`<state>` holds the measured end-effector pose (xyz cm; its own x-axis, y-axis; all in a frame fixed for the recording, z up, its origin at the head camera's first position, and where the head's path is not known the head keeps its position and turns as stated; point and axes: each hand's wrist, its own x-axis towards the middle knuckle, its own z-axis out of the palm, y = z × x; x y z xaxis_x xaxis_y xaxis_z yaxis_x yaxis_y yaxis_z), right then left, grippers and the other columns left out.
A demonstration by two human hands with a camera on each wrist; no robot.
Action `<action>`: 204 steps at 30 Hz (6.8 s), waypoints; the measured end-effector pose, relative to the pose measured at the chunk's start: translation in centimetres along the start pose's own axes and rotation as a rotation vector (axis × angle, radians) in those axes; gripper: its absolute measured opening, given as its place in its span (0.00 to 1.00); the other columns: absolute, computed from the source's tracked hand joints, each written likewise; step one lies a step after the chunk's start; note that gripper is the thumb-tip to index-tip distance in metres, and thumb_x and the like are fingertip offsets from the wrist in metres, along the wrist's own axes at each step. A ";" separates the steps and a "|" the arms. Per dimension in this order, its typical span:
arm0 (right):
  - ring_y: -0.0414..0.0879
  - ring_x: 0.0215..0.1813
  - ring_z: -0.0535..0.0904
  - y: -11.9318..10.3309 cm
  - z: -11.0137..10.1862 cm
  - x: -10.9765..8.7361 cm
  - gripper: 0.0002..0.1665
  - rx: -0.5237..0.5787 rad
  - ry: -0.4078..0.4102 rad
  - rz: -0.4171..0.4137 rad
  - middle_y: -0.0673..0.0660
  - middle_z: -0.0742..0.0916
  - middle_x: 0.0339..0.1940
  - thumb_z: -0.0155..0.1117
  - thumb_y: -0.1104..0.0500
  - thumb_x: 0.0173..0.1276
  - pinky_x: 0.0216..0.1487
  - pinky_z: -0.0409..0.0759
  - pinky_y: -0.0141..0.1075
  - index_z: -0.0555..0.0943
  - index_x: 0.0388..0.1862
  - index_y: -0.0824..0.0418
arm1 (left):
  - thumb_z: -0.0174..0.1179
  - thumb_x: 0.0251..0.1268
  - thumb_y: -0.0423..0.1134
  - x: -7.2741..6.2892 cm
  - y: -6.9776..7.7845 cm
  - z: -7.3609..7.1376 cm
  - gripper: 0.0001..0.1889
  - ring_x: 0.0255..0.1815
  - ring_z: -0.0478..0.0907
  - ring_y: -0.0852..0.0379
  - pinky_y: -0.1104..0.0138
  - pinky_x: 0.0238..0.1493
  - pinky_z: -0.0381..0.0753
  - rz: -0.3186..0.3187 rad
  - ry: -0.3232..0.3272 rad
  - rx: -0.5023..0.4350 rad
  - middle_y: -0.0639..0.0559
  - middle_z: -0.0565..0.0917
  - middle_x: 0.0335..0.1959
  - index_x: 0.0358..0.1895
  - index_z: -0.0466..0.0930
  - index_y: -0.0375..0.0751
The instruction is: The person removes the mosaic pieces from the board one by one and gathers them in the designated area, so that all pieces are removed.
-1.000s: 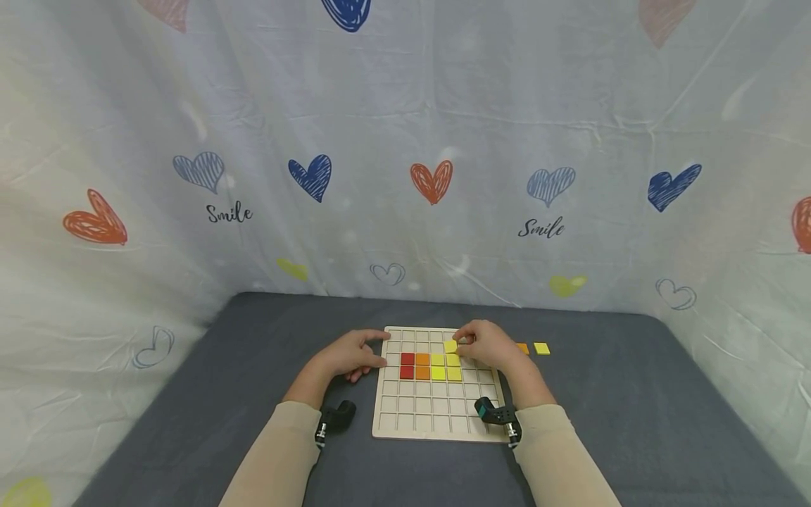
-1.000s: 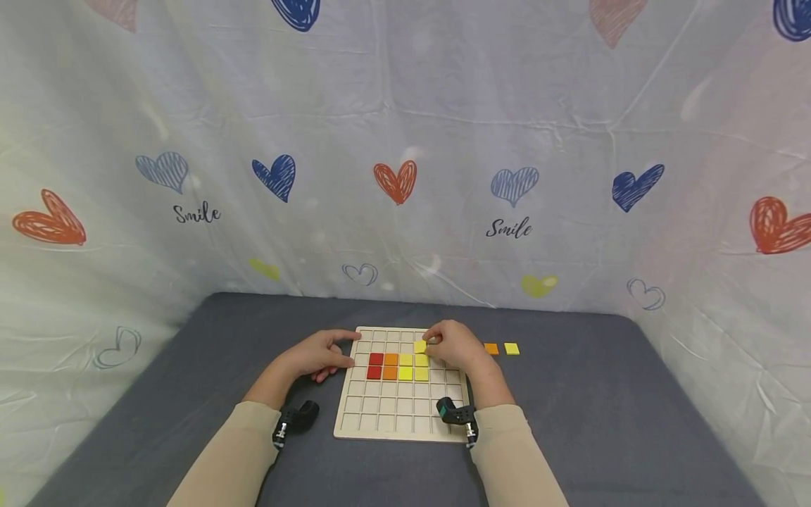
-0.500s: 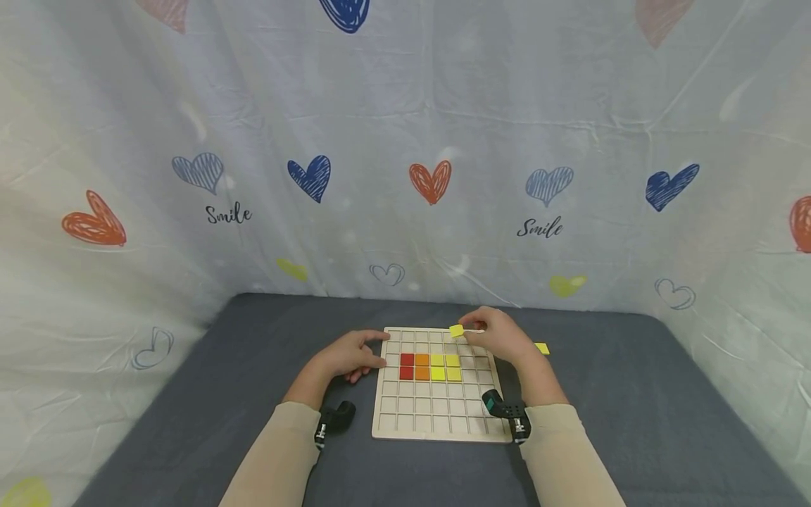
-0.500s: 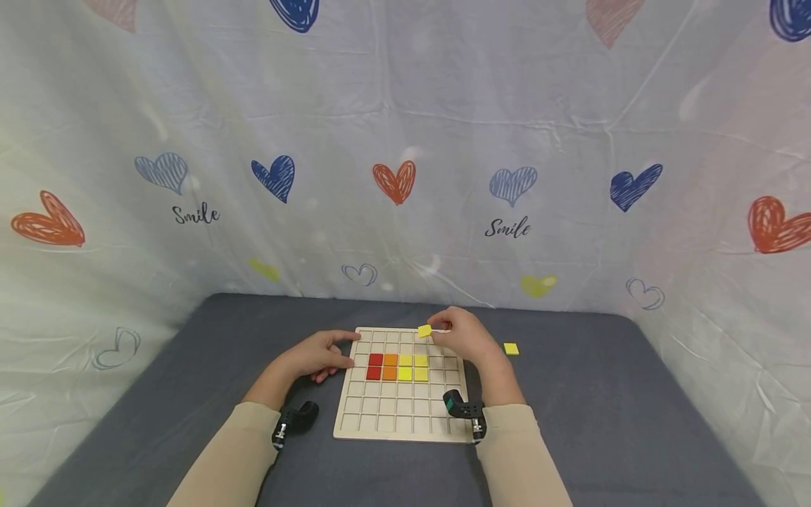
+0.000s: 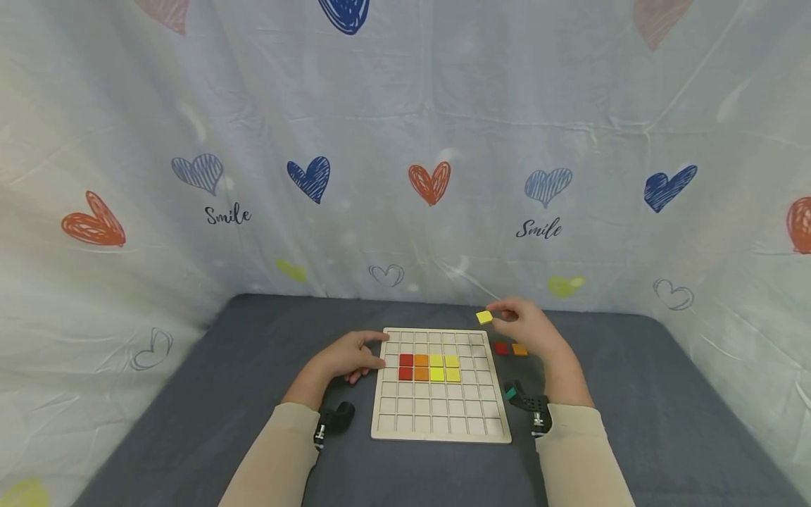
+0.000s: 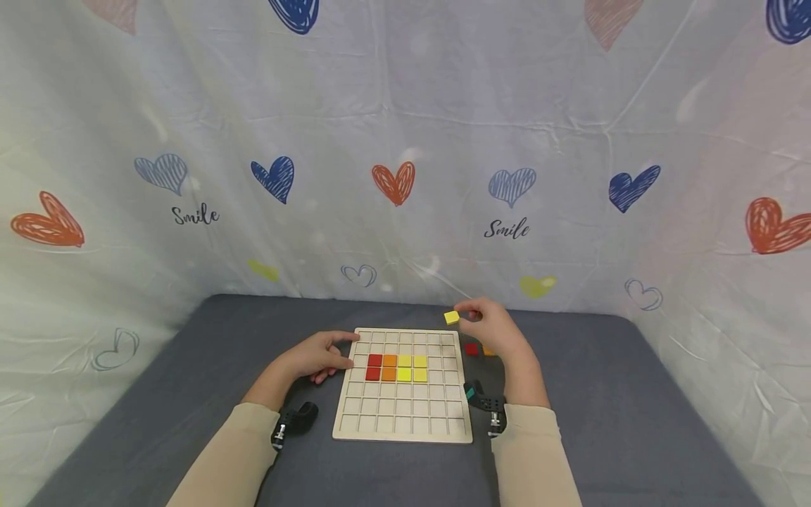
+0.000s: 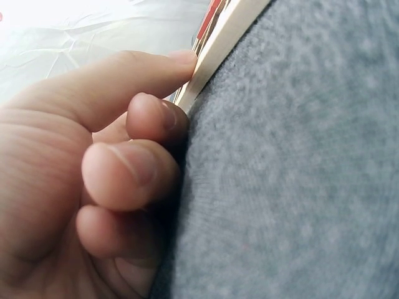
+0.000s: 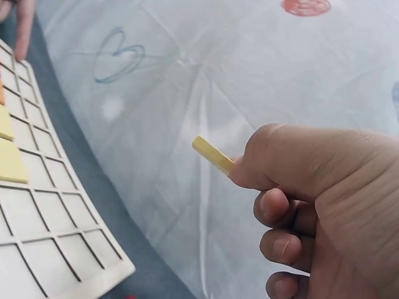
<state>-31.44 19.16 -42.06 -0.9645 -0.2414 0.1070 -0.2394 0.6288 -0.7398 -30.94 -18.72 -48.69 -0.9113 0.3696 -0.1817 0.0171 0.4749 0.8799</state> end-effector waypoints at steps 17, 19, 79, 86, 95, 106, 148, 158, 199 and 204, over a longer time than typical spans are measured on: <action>0.65 0.64 0.72 3.3 -4.2 -2.0 0.25 0.016 0.085 0.096 0.71 0.76 0.66 0.59 0.56 0.78 0.62 0.72 0.61 0.77 0.69 0.66 | 0.71 0.65 0.37 0.1 -0.2 0.0 0.35 0.08 0.65 0.59 0.67 0.12 0.70 0.005 -0.012 -0.011 0.51 0.74 0.14 0.75 0.70 0.45; 0.66 0.65 0.72 3.9 -4.6 -2.2 0.26 0.012 0.097 0.118 0.71 0.76 0.66 0.59 0.55 0.79 0.63 0.71 0.62 0.76 0.70 0.66 | 0.71 0.65 0.37 0.1 -0.3 -0.1 0.35 0.08 0.65 0.59 0.67 0.12 0.69 0.010 -0.018 -0.020 0.51 0.74 0.14 0.76 0.70 0.46; 0.63 0.53 0.77 4.1 -4.2 -2.0 0.29 -0.090 0.117 0.178 0.71 0.79 0.59 0.56 0.53 0.80 0.50 0.77 0.55 0.73 0.73 0.68 | 0.71 0.66 0.39 0.2 -0.9 0.1 0.35 0.09 0.65 0.59 0.68 0.12 0.69 -0.004 0.002 -0.001 0.51 0.75 0.15 0.76 0.70 0.47; 0.54 0.45 0.73 0.5 -3.1 -1.8 0.26 -0.092 0.116 0.030 0.61 0.79 0.49 0.61 0.54 0.79 0.42 0.73 0.45 0.77 0.70 0.66 | 0.71 0.66 0.38 0.1 -0.8 0.2 0.35 0.07 0.65 0.59 0.68 0.12 0.69 0.013 0.002 0.010 0.51 0.74 0.13 0.75 0.70 0.45; 0.50 0.34 0.68 -2.2 -0.8 -0.6 0.24 -0.047 0.033 -0.131 0.58 0.77 0.39 0.63 0.61 0.77 0.34 0.69 0.42 0.79 0.68 0.66 | 0.71 0.65 0.38 0.0 -0.5 0.1 0.35 0.07 0.65 0.59 0.68 0.11 0.68 0.015 0.000 0.017 0.51 0.75 0.14 0.76 0.70 0.47; 0.47 0.32 0.68 -4.8 3.4 0.1 0.24 -0.100 -0.108 -0.272 0.52 0.76 0.36 0.65 0.61 0.75 0.37 0.71 0.43 0.79 0.68 0.64 | 0.71 0.65 0.37 0.0 -0.3 0.1 0.35 0.07 0.65 0.59 0.68 0.12 0.69 0.031 -0.006 0.005 0.51 0.74 0.13 0.75 0.70 0.43; 0.51 0.47 0.76 -6.2 13.7 0.4 0.12 -0.473 -0.069 -0.283 0.53 0.83 0.42 0.73 0.55 0.67 0.49 0.76 0.45 0.90 0.45 0.59 | 0.71 0.66 0.38 -0.1 0.3 -0.2 0.34 0.07 0.65 0.59 0.69 0.11 0.67 0.002 -0.004 0.003 0.51 0.75 0.14 0.75 0.71 0.45; 0.48 0.43 0.75 -6.1 13.8 0.5 0.13 -0.520 -0.023 -0.302 0.50 0.82 0.39 0.76 0.54 0.63 0.44 0.75 0.41 0.90 0.45 0.56 | 0.71 0.66 0.38 -0.1 0.0 -0.1 0.34 0.07 0.65 0.59 0.69 0.11 0.67 0.004 -0.009 -0.004 0.51 0.75 0.14 0.75 0.70 0.45; 0.50 0.39 0.70 -4.2 0.9 -0.7 0.18 -0.021 -0.079 -0.077 0.57 0.78 0.43 0.70 0.56 0.72 0.37 0.72 0.42 0.84 0.58 0.58 | 0.71 0.65 0.36 -0.1 0.0 0.0 0.34 0.07 0.65 0.59 0.69 0.11 0.67 0.009 0.007 0.000 0.50 0.74 0.13 0.75 0.71 0.44; 0.49 0.39 0.70 -3.0 -0.6 -1.1 0.19 0.009 -0.105 -0.047 0.57 0.76 0.41 0.69 0.55 0.73 0.39 0.72 0.42 0.83 0.58 0.61 | 0.71 0.65 0.37 -0.1 0.0 0.0 0.35 0.07 0.65 0.59 0.69 0.11 0.67 -0.005 0.002 -0.006 0.50 0.75 0.13 0.75 0.71 0.45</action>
<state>-29.73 18.01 -39.58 -0.9352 -0.3467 0.0717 -0.2824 0.6086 -0.7415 -30.88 -18.73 -48.64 -0.9123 0.3654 -0.1847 0.0104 0.4716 0.8817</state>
